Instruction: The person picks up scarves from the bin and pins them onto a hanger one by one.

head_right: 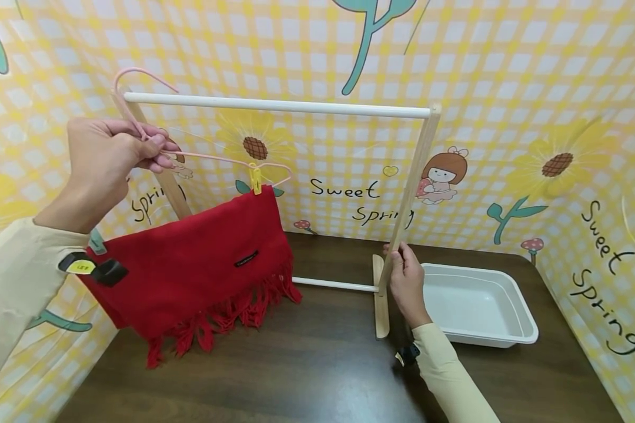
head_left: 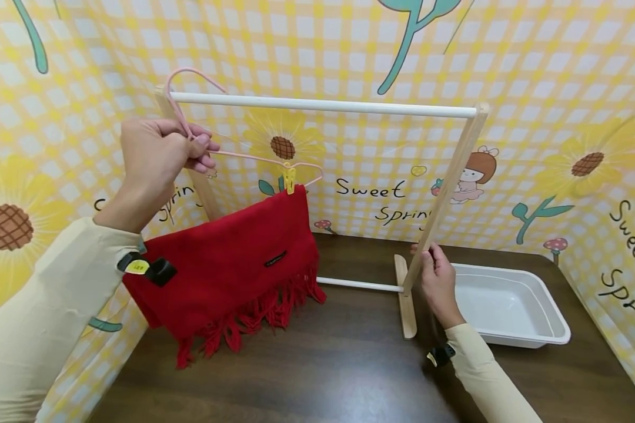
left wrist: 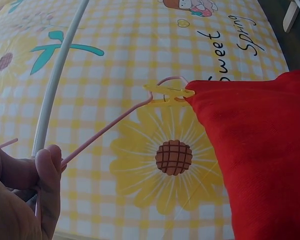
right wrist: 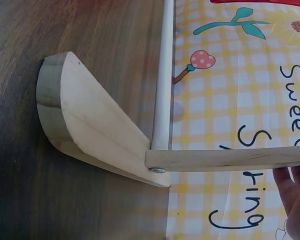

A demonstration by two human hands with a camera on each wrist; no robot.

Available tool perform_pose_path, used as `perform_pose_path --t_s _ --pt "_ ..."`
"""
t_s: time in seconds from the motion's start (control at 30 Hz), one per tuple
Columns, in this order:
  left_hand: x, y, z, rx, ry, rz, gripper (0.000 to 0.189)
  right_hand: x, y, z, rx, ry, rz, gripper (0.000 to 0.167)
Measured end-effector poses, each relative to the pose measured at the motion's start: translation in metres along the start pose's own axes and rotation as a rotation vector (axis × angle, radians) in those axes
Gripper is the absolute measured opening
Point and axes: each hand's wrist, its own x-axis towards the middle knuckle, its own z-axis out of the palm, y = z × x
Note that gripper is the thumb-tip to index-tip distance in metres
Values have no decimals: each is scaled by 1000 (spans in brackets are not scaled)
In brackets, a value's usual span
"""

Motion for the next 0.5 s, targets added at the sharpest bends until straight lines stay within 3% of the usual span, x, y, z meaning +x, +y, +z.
perform_pose_path --t_s 0.5 --pt "8 -5 -7 23 26 -17 17 0 1 1 12 12 -9 32"
